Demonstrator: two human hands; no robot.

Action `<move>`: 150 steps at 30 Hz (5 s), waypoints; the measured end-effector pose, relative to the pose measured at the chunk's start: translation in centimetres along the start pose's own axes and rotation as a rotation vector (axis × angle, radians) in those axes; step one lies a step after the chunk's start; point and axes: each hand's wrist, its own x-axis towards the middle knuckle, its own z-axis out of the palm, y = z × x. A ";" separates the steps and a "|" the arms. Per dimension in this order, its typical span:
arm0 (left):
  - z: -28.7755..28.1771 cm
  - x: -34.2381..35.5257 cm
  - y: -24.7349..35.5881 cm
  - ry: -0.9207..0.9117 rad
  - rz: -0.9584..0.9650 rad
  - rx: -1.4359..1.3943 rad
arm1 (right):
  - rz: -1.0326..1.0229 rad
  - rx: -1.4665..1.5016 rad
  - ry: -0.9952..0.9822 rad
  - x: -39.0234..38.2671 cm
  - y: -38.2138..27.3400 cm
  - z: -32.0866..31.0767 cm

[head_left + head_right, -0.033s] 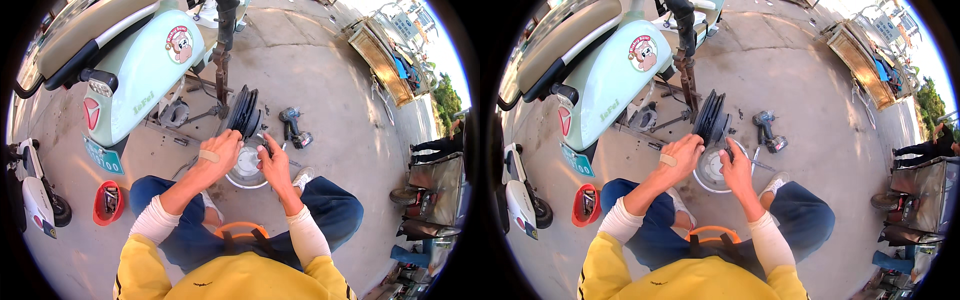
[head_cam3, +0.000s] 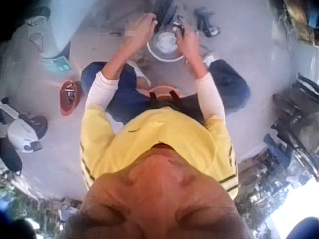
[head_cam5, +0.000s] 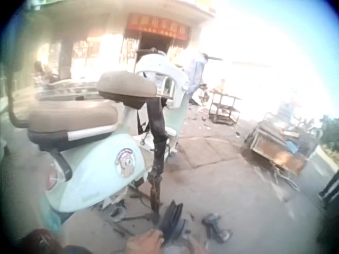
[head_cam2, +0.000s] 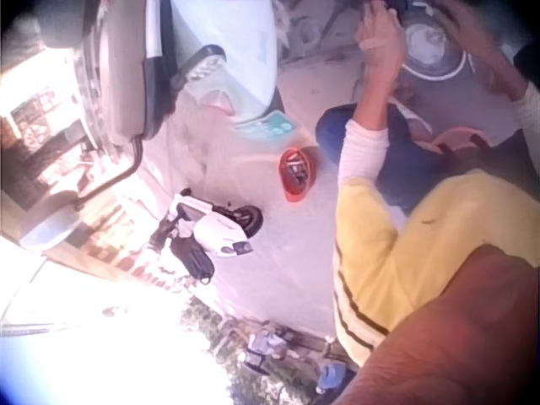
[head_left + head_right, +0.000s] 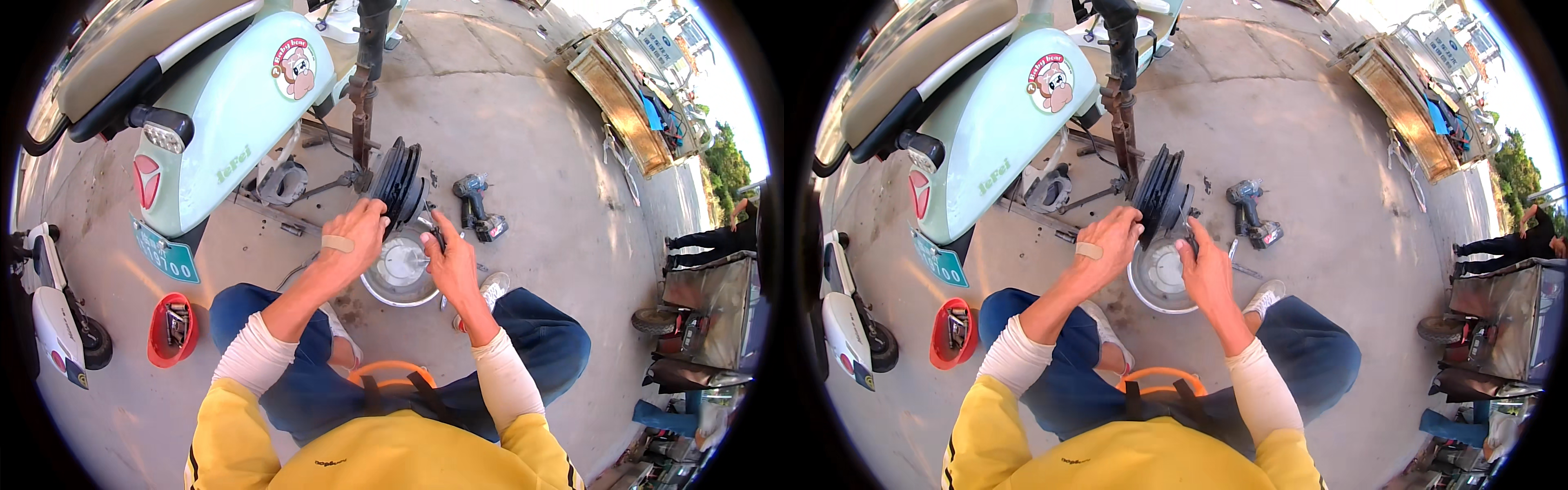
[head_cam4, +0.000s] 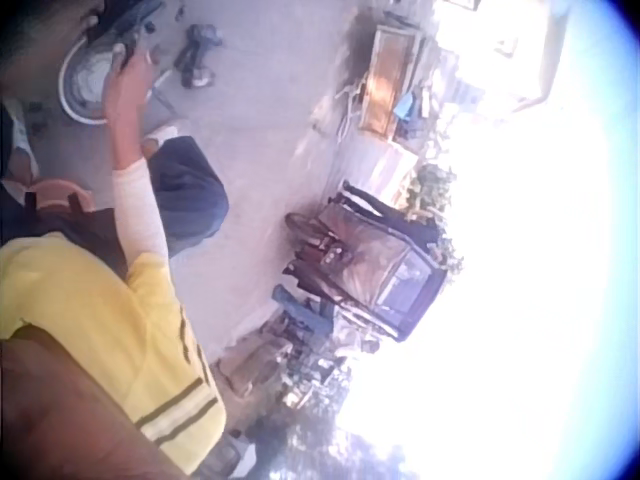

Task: The person sits on a small stool and works on the brake assembly of a light blue scooter. They use a metal tool to scrape and clean the brake pads and rotor area, occasionally dipping the tool into a metal bowl.

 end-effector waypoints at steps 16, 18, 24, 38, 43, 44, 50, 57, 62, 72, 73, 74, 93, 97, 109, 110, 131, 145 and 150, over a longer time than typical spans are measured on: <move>4.2 3.8 -4.7 -0.048 -0.126 -0.009 | -0.540 -0.833 0.135 7.1 -4.0 1.2; 4.0 4.1 -4.6 -0.070 -0.141 -0.029 | -0.530 -0.867 0.081 7.4 -4.7 1.0; 4.5 4.6 -4.6 -0.079 -0.161 -0.030 | -0.634 -0.989 -0.044 9.0 -6.2 0.4; 5.7 4.3 -5.4 -0.069 -0.179 -0.057 | -0.616 -1.086 -0.258 10.6 -9.2 1.4; 4.9 4.4 -5.0 -0.069 -0.121 -0.101 | -0.576 -0.803 -0.103 9.6 -4.4 -0.4; 5.1 4.4 -5.1 -0.056 -0.113 -0.100 | -0.574 -0.772 -0.098 9.6 -3.6 -0.6; 4.8 4.4 -4.4 -0.043 -0.123 -0.050 | -0.667 -0.488 -0.014 10.2 0.2 -1.0; 4.5 4.3 -4.1 -0.050 -0.168 -0.032 | -0.815 -0.396 0.014 11.3 2.8 -1.1; 4.2 4.3 -3.9 -0.063 -0.185 -0.027 | -0.866 -0.288 0.085 11.3 3.9 -0.6; 3.5 5.6 -2.4 0.029 -0.063 0.057 | -0.702 -0.152 0.111 10.9 5.0 0.3; 3.6 5.9 -2.4 0.043 -0.031 0.050 | -0.685 -0.145 0.119 10.7 5.0 0.4; 3.8 6.2 -2.5 0.056 0.001 0.043 | -0.667 -0.137 0.127 10.4 5.0 0.4; -0.9 -1.4 -10.0 -0.170 -0.129 0.616 | 0.277 -0.528 -0.297 -11.0 26.5 9.6; 0.2 -1.5 -8.7 -0.294 -0.103 0.370 | 0.432 0.367 -0.270 -3.6 22.5 10.4; 4.9 0.8 -6.8 -0.296 -0.200 -0.067 | 1.081 1.783 0.266 6.4 30.1 25.0; 5.1 0.9 -7.1 -0.284 -0.189 -0.069 | 1.034 1.993 0.219 6.4 28.8 24.4; 5.9 2.3 -6.9 0.004 -0.235 -0.377 | -0.485 -0.491 0.375 6.9 -0.6 11.4; 6.8 1.7 -7.8 -0.016 -0.305 -0.356 | -0.489 -0.556 0.300 6.6 -0.3 10.7; 7.9 1.9 -7.6 0.118 -0.246 -0.613 | -0.475 -0.524 0.412 12.7 -1.3 9.2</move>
